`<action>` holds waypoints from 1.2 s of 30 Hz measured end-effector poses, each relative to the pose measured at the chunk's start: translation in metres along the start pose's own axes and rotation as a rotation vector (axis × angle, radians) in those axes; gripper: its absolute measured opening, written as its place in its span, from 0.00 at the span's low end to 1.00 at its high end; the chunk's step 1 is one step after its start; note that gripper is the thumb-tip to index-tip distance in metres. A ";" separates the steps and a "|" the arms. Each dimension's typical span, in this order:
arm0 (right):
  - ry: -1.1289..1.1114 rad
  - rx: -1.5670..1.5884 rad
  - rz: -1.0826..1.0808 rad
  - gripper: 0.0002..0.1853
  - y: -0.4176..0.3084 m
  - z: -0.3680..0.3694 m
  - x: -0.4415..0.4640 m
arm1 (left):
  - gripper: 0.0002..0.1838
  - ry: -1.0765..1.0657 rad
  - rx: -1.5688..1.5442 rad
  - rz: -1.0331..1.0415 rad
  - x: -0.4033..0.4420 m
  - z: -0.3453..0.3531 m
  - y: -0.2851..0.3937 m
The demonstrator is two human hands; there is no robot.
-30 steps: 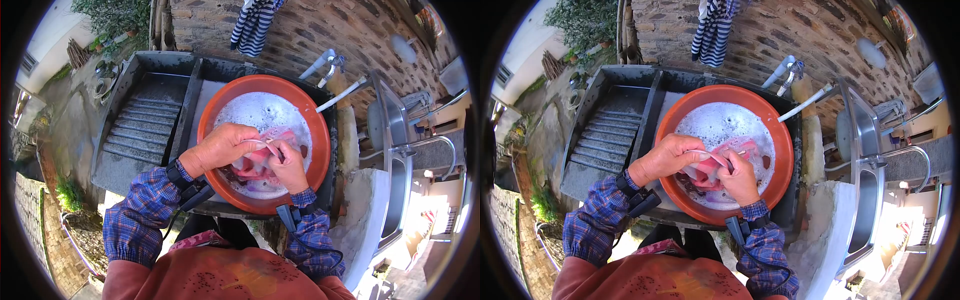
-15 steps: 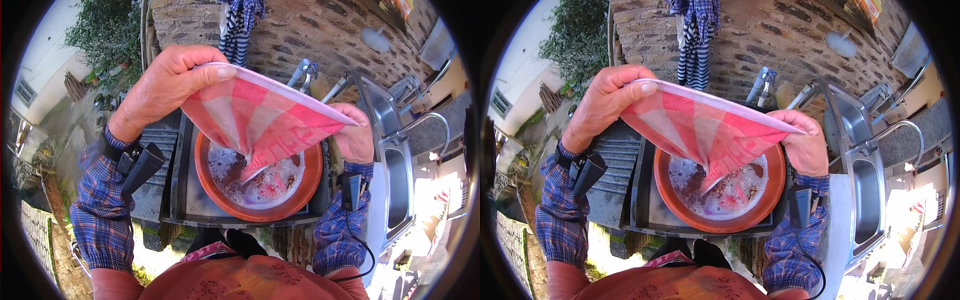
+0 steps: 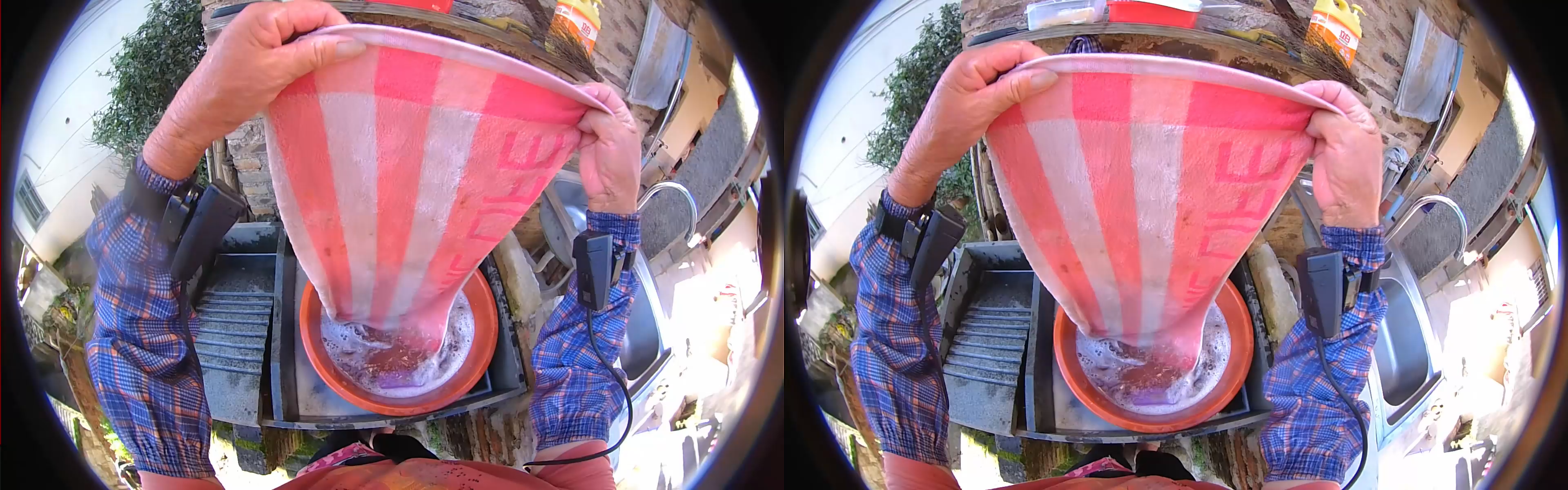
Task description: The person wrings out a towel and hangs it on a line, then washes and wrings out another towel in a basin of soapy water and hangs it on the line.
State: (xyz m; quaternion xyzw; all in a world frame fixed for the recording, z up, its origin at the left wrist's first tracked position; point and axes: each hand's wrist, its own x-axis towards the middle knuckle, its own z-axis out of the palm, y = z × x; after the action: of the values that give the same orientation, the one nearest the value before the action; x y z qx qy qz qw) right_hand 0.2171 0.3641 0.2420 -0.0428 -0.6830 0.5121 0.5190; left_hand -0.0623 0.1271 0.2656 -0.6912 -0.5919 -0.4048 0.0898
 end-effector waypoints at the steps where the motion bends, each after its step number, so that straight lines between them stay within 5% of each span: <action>1: 0.005 -0.002 0.014 0.18 0.012 -0.001 -0.008 | 0.11 -0.022 -0.021 0.024 -0.006 0.009 -0.008; 5: 0.012 -0.172 0.152 0.15 0.109 -0.011 -0.075 | 0.06 -0.089 -0.132 -0.125 -0.075 0.094 -0.044; 7: -0.035 -0.211 0.456 0.13 0.182 -0.023 -0.127 | 0.07 -0.130 -0.159 -0.211 -0.132 0.165 -0.084; 9: -0.021 -0.256 0.728 0.12 0.252 -0.021 -0.189 | 0.08 -0.323 -0.193 -0.509 -0.191 0.232 -0.106; 10: -0.085 -0.444 0.685 0.12 0.301 -0.023 -0.226 | 0.11 -0.338 -0.053 -0.455 -0.230 0.277 -0.131; 11: -0.150 -0.631 0.634 0.13 0.336 -0.022 -0.257 | 0.14 -0.581 0.112 -0.598 -0.246 0.302 -0.130; 13: -0.390 -1.077 0.525 0.20 0.324 0.017 -0.286 | 0.19 -0.697 0.118 -0.697 -0.275 0.344 -0.128; 16: -0.912 -1.245 0.508 0.31 0.335 0.032 -0.332 | 0.25 -0.798 0.195 -0.714 -0.282 0.373 -0.111; 18: -0.902 -1.245 0.542 0.31 0.343 0.029 -0.344 | 0.30 -0.990 0.239 -0.663 -0.278 0.379 -0.109; 28: -1.118 -1.073 1.000 0.29 0.389 0.009 -0.334 | 0.32 -1.225 0.372 -0.602 -0.278 0.424 -0.164; 30: -1.077 -0.959 1.037 0.28 0.393 0.006 -0.339 | 0.27 -1.542 0.415 -0.395 -0.290 0.429 -0.174; 31: -1.236 -1.043 0.995 0.25 0.394 0.008 -0.344 | 0.27 -1.543 0.413 -0.396 -0.302 0.427 -0.175; 32: -1.395 -1.126 0.941 0.23 0.396 0.009 -0.346 | 0.22 -1.327 0.368 -0.410 -0.316 0.423 -0.172; 34: -1.464 -1.117 0.869 0.21 0.407 0.005 -0.347 | 0.19 -1.109 0.330 -0.424 -0.318 0.424 -0.177; 36: -1.528 -1.113 0.785 0.20 0.420 0.001 -0.345 | 0.13 -1.167 0.336 -0.405 -0.309 0.435 -0.184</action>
State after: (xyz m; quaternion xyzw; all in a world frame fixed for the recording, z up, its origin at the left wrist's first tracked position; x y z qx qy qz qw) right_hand 0.1753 0.3577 -0.3000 -0.1605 -0.9101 0.1464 -0.3530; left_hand -0.0199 0.2110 -0.2912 -0.6489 -0.7175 0.1275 -0.2185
